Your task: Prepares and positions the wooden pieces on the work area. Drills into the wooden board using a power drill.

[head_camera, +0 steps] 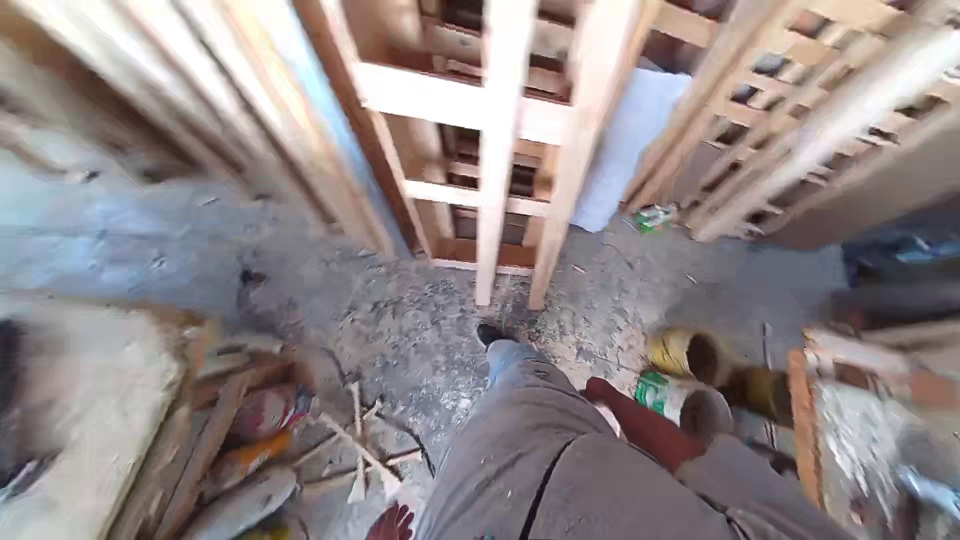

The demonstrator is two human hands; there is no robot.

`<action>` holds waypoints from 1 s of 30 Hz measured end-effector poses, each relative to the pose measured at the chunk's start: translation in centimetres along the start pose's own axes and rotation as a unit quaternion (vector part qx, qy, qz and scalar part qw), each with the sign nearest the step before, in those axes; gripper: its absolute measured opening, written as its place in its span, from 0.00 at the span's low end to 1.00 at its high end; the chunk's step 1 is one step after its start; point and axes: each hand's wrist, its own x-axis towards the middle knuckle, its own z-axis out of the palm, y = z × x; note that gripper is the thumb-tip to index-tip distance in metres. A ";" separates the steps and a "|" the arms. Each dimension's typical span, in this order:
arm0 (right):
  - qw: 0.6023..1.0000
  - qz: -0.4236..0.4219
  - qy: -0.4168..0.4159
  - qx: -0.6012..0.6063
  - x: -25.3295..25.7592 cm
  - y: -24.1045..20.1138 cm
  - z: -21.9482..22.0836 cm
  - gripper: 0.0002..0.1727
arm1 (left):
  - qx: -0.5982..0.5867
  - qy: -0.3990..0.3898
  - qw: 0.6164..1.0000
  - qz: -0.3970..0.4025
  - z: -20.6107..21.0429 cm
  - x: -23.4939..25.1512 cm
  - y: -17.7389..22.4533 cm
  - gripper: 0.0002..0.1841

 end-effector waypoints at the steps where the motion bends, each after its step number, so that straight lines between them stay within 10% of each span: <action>1: 1.000 -0.013 0.008 -0.011 0.4 -1.4 -1.4 0.28 | -0.029 0.001 0.999 -0.035 -0.6 2.9 -2.0 0.28; 8: 0.942 -0.195 0.087 -0.260 6.0 -17.0 -14.9 0.20 | -0.094 0.021 0.990 -0.104 -1.0 7.1 0.0 0.24; 16: 0.951 -0.162 0.135 -0.227 11.7 -37.6 -27.9 0.26 | -0.192 0.015 0.974 -0.116 -1.2 10.9 4.3 0.24; 25: 0.934 -0.200 0.082 -0.283 8.4 -62.3 -24.0 0.25 | -0.218 0.020 0.951 -0.218 -6.9 19.6 7.7 0.28; 30: 0.877 -0.280 0.102 -0.377 6.9 -74.5 -23.7 0.24 | -0.076 -0.096 0.992 -0.024 -17.0 20.9 19.2 0.26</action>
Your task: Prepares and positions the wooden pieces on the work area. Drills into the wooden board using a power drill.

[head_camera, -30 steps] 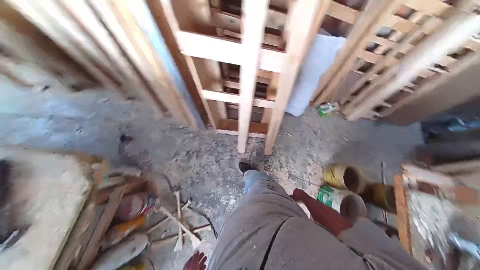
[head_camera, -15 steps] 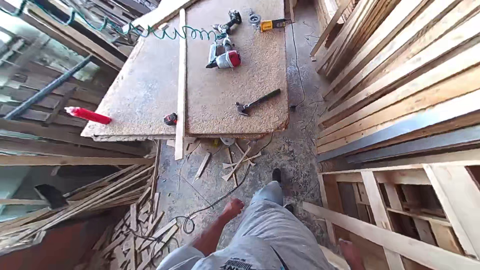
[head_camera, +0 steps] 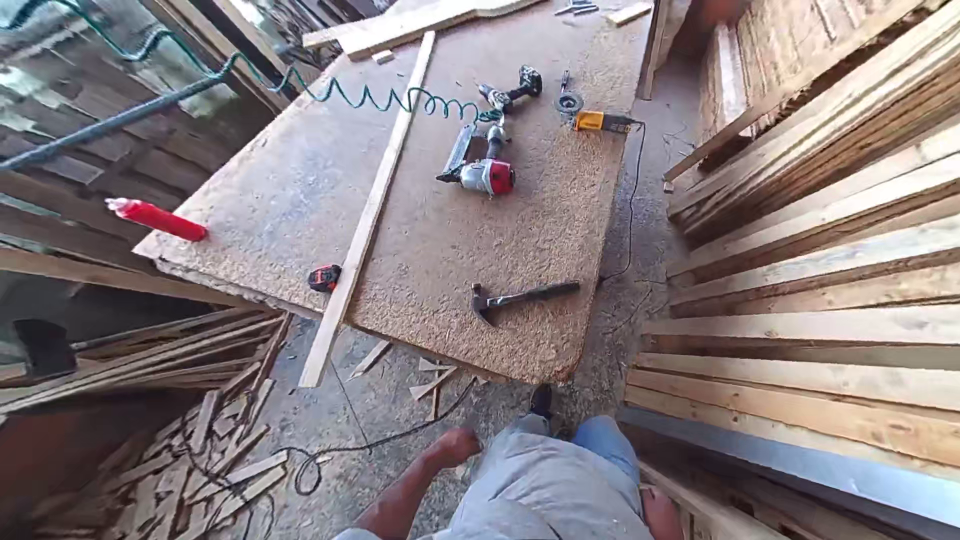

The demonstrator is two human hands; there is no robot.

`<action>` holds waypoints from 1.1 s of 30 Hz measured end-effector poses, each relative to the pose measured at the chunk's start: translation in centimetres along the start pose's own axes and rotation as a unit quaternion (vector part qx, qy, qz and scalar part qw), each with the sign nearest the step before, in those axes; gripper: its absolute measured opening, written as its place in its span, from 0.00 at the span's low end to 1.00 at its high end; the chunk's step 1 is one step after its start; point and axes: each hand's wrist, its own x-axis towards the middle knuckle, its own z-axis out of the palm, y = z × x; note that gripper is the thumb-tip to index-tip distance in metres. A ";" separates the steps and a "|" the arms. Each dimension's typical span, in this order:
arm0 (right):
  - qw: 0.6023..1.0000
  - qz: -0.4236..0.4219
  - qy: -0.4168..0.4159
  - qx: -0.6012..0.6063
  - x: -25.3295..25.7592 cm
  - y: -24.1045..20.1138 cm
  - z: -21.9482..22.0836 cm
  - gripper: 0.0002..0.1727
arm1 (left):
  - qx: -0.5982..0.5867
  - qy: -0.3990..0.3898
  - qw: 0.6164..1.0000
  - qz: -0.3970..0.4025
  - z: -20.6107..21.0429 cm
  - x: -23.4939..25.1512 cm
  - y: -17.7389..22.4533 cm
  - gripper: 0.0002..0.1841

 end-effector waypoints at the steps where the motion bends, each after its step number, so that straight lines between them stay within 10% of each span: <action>1: 1.000 -0.004 0.006 0.006 1.2 -0.7 -2.0 0.23 | 0.023 -0.018 0.999 0.045 -1.6 -0.7 3.4 0.25; 8: 0.995 0.050 -0.081 -0.022 12.7 0.9 -14.4 0.24 | -0.052 -0.100 0.968 0.226 -7.9 -1.7 23.5 0.23; 15: 0.997 0.048 -0.063 -0.025 25.1 -1.6 -29.8 0.25 | -0.126 -0.004 0.976 0.176 -10.8 2.1 38.3 0.21; 21: 1.000 0.019 -0.006 -0.019 33.3 -10.2 -41.6 0.24 | -0.094 0.057 0.986 0.125 -14.5 5.5 46.8 0.22; 28: 0.989 -0.045 -0.117 -0.075 41.7 -17.1 -43.5 0.24 | -0.039 0.073 0.990 0.113 -23.5 10.3 56.7 0.23; 32: 0.939 -0.296 -0.085 -0.151 43.4 -20.7 -49.4 0.25 | -0.059 0.096 0.986 0.121 -30.2 15.0 63.0 0.22; 33: 0.941 -0.118 -0.239 -0.207 40.8 -28.4 -54.9 0.24 | -0.066 0.101 0.985 0.123 -32.1 16.4 64.7 0.21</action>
